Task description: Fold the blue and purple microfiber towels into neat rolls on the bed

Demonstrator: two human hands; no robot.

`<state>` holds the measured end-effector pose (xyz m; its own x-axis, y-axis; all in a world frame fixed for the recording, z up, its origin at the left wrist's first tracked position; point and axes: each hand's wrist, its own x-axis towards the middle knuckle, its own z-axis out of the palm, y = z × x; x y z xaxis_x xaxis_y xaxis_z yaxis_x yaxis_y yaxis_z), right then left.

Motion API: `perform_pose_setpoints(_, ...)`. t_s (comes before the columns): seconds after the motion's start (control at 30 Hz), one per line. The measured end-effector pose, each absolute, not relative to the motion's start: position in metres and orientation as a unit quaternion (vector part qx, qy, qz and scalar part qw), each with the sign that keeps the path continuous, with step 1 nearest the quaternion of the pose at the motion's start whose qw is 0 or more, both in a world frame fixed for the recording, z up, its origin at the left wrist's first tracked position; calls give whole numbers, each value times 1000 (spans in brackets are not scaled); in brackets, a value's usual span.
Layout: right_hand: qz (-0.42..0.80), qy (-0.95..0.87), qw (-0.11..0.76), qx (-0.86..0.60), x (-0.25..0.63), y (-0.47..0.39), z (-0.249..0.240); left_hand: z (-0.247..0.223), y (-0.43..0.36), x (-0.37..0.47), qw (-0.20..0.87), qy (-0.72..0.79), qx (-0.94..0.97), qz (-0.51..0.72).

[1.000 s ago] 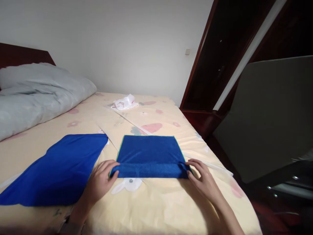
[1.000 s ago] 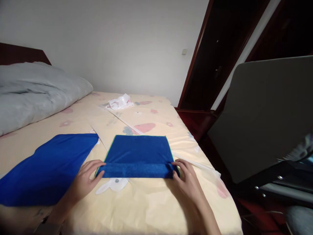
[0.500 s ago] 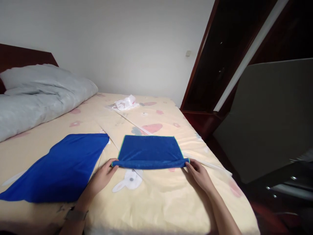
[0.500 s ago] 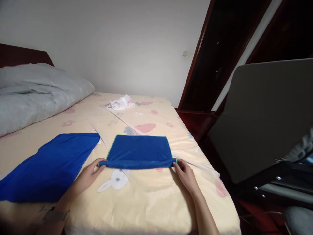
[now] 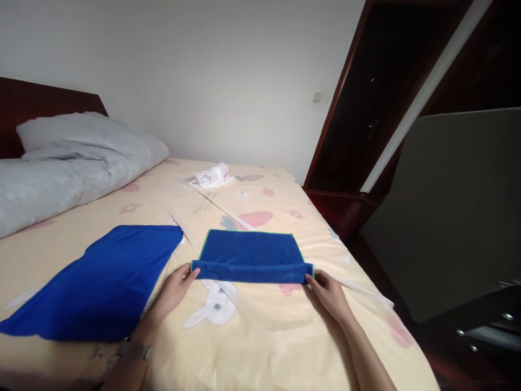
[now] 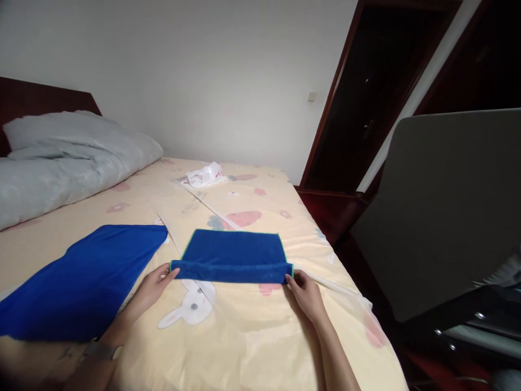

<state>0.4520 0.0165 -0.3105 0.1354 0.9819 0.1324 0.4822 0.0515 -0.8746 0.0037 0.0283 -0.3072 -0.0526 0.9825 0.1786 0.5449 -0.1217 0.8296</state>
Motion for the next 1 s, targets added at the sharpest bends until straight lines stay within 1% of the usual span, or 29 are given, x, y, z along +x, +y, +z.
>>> perform_pose_setpoints(0.13, 317, -550, 467, -615, 451, 13, -300, -310, 37, 7, 223, 618, 617, 433)
perform_pose_setpoints(0.27, 328, -530, 465, -628, 456, 2, -291, -302, 30, 4, 174, 643, 622, 411)
perform_pose_setpoints(0.37, 318, -547, 422, -650, 462, -9, -294, -300, 18, -3, 147, 659, 650, 348)
perform_pose_setpoints(0.47, 311, -565, 342, -683, 466, -16, -302, -303, 9, -10, 143, 675, 673, 266)
perform_pose_setpoints(0.53, 312, -571, 309, -694, 468, -18, -305, -305, 6, -14, 137, 683, 676, 240)
perform_pose_setpoints(0.57, 313, -571, 305, -695, 469, -19, -306, -306, 6, -15, 133, 683, 677, 240)
perform_pose_setpoints(0.73, 346, -549, 360, -671, 465, -17, -306, -308, 7, -15, 117, 656, 683, 300)
perform_pose_setpoints(0.83, 352, -523, 346, -694, 458, -17, -305, -312, 8, -9, 130, 662, 669, 311)
perform_pose_setpoints(1.0, 330, -528, 335, -707, 455, -17, -308, -316, 13, -3, 153, 687, 652, 281)
